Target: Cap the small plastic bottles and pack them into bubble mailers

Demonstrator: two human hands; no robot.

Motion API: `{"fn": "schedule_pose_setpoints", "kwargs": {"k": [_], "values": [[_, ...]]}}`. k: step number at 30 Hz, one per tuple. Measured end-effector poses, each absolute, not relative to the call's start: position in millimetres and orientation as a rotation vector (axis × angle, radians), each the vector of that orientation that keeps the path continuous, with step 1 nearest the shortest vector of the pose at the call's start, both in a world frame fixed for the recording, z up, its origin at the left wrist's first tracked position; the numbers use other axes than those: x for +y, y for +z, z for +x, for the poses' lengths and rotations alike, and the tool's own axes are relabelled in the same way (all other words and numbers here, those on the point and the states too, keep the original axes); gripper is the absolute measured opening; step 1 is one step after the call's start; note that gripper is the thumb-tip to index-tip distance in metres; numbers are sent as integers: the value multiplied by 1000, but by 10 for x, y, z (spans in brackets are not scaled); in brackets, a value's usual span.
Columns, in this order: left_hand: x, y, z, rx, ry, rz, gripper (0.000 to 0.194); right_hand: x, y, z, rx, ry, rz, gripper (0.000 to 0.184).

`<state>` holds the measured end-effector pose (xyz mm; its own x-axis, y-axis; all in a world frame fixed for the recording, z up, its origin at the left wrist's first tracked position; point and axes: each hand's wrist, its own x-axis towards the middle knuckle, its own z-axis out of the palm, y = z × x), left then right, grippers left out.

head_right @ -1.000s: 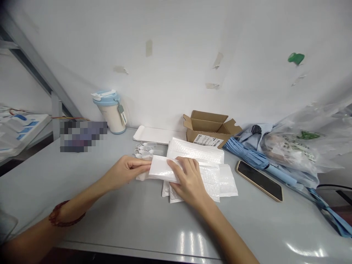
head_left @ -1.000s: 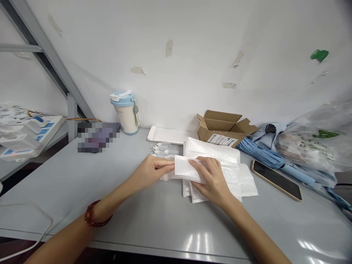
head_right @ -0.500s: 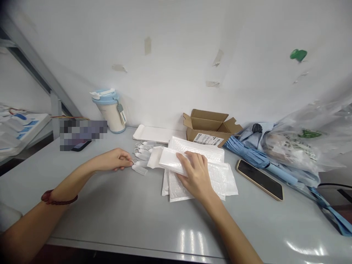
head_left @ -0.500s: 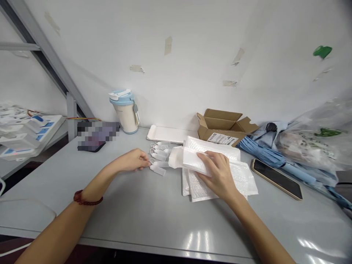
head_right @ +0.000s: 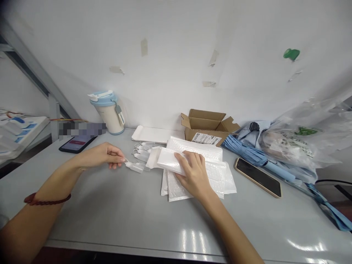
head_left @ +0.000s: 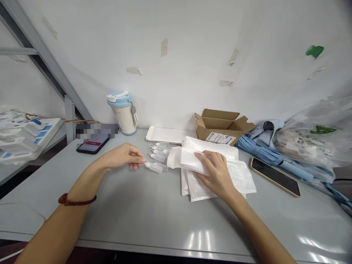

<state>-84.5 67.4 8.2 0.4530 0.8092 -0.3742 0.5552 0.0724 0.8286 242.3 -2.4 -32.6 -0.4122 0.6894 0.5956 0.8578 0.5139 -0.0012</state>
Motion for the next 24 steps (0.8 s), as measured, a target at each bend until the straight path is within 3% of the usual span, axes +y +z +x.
{"fn": "schedule_pose_setpoints", "kwargs": {"k": [10, 17, 21, 24], "values": [[549, 113, -605, 1198, 739, 1414, 17, -34, -326, 2393, -2226, -433, -1235, 43], [291, -76, -89, 1041, 680, 1612, 20, -113, -318, 2292, -2268, -364, -1184, 47], [185, -41, -45, 849, 514, 1848, 29, -157, -304, 2234, -2308, -321, -1144, 48], [220, 14, -148, 916, 508, 1822, 24, -156, -287, 2250, -2296, -347, -1155, 46]]}}
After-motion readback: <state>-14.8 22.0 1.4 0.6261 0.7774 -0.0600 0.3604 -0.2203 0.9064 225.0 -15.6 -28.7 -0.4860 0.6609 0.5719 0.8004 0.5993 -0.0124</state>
